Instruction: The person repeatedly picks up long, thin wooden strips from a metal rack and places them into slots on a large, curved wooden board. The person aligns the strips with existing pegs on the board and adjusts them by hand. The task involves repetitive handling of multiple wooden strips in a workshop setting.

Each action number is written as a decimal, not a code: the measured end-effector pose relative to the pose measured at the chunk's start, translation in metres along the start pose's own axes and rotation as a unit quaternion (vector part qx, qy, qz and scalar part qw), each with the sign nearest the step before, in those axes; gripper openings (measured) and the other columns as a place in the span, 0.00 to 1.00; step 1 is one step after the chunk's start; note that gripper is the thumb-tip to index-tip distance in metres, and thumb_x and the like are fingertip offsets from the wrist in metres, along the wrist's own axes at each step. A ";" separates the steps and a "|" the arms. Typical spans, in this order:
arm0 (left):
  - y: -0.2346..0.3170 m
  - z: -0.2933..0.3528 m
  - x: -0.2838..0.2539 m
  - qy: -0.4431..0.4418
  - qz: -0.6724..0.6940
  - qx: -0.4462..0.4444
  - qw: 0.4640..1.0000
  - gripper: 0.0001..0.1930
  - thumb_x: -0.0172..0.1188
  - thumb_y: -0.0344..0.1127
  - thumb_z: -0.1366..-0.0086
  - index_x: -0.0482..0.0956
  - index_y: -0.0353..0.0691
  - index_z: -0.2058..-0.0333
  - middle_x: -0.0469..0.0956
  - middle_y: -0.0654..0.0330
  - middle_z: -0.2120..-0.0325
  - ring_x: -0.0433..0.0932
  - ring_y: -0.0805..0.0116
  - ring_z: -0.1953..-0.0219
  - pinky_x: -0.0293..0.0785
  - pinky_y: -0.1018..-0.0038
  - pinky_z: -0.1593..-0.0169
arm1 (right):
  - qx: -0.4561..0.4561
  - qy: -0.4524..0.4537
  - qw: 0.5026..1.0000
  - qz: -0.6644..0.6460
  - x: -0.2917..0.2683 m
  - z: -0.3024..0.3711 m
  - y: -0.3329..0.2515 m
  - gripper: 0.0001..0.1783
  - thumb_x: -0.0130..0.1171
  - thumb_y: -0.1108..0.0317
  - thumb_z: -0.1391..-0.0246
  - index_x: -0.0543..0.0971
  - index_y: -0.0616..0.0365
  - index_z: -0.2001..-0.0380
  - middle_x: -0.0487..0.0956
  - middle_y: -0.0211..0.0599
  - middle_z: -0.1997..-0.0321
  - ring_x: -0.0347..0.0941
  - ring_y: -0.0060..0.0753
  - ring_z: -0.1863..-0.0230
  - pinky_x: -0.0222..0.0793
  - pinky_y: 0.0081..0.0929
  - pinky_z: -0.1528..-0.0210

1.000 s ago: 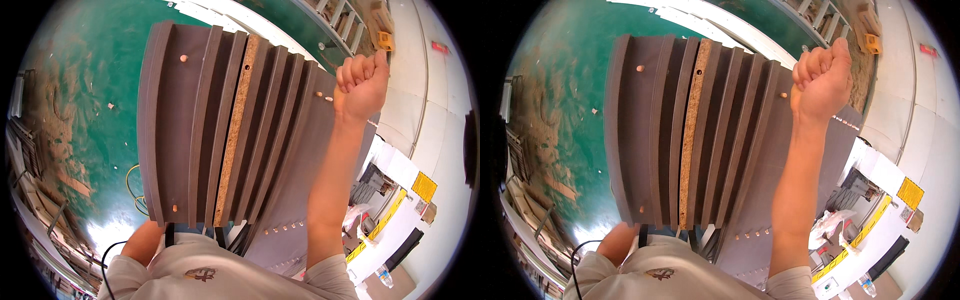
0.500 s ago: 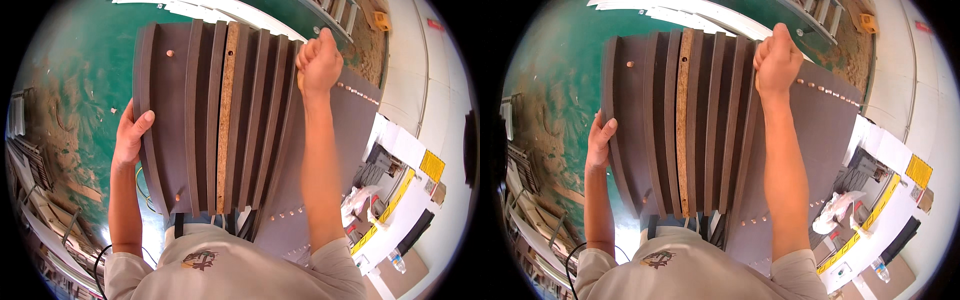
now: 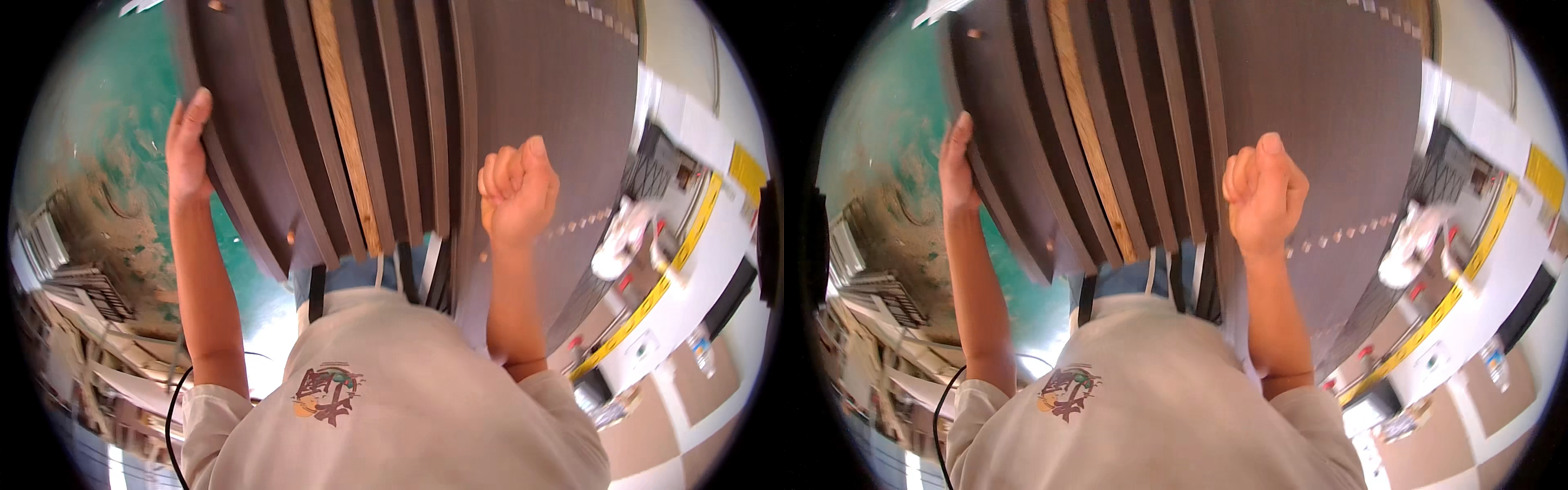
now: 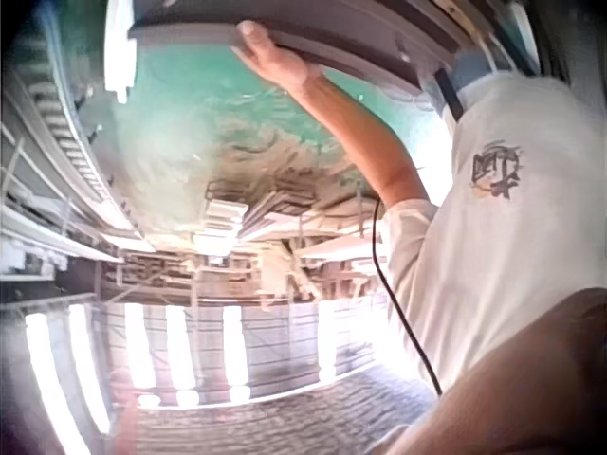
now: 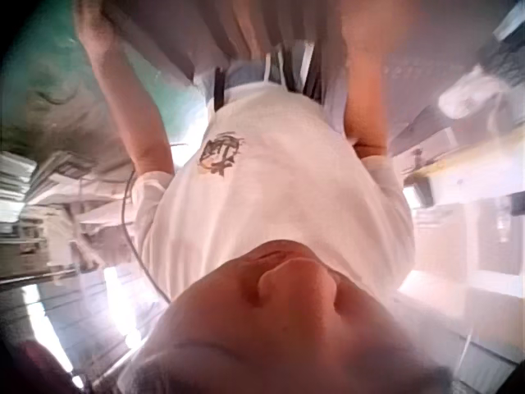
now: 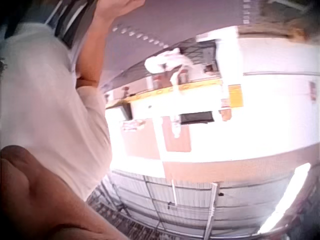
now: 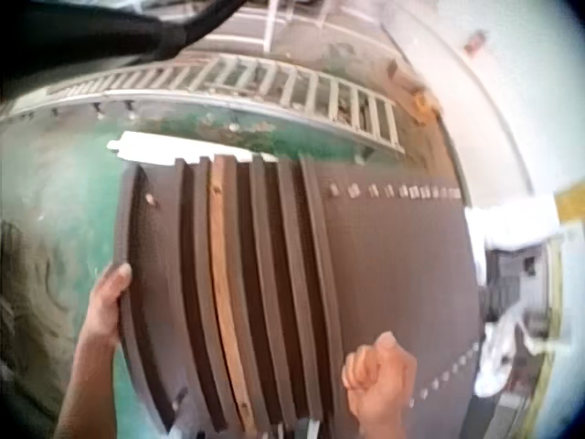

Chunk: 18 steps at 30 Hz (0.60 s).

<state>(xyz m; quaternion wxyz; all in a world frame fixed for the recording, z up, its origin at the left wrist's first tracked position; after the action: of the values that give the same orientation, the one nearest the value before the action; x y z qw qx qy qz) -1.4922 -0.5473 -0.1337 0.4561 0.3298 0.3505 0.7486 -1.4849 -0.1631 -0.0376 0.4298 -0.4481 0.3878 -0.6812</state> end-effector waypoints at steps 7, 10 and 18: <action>0.011 0.008 0.006 -0.049 0.022 -0.067 0.996 0.29 0.54 0.53 0.27 0.70 0.34 0.40 0.78 0.54 0.48 0.79 0.62 0.50 0.78 0.66 0.47 | -0.003 0.067 0.998 -0.017 -0.074 0.130 0.001 0.28 0.44 0.61 0.27 0.56 0.53 0.86 0.57 0.26 0.88 0.48 0.19 0.85 0.42 0.24 0.82; 0.012 0.022 0.013 -0.034 -0.012 -0.070 0.997 0.30 0.53 0.53 0.26 0.67 0.34 0.38 0.75 0.54 0.44 0.77 0.63 0.45 0.75 0.66 0.42 | -0.027 0.062 0.997 -0.038 -0.087 0.156 0.009 0.28 0.45 0.61 0.28 0.59 0.54 0.86 0.58 0.28 0.88 0.50 0.21 0.85 0.45 0.26 0.81; -0.019 0.139 -0.079 -0.159 -0.222 -0.172 0.946 0.27 0.48 0.50 0.24 0.63 0.36 0.36 0.75 0.49 0.44 0.76 0.55 0.43 0.73 0.61 0.39 | -0.147 0.090 0.966 0.194 -0.090 0.165 0.049 0.24 0.51 0.59 0.31 0.68 0.62 0.81 0.63 0.39 0.84 0.54 0.32 0.81 0.58 0.35 0.77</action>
<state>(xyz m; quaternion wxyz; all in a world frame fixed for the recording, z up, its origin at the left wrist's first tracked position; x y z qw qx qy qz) -1.3417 -0.5816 -0.0889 0.7104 0.2745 0.2037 0.6152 -1.2965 -0.1187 -0.0585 0.4466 -0.3590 0.6002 -0.5581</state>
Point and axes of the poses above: each hand's wrist, its own z-axis away from the middle knuckle, its own x-axis out of the palm, y = z × x, the point moved 3 cm from there along -z, towards the middle knuckle
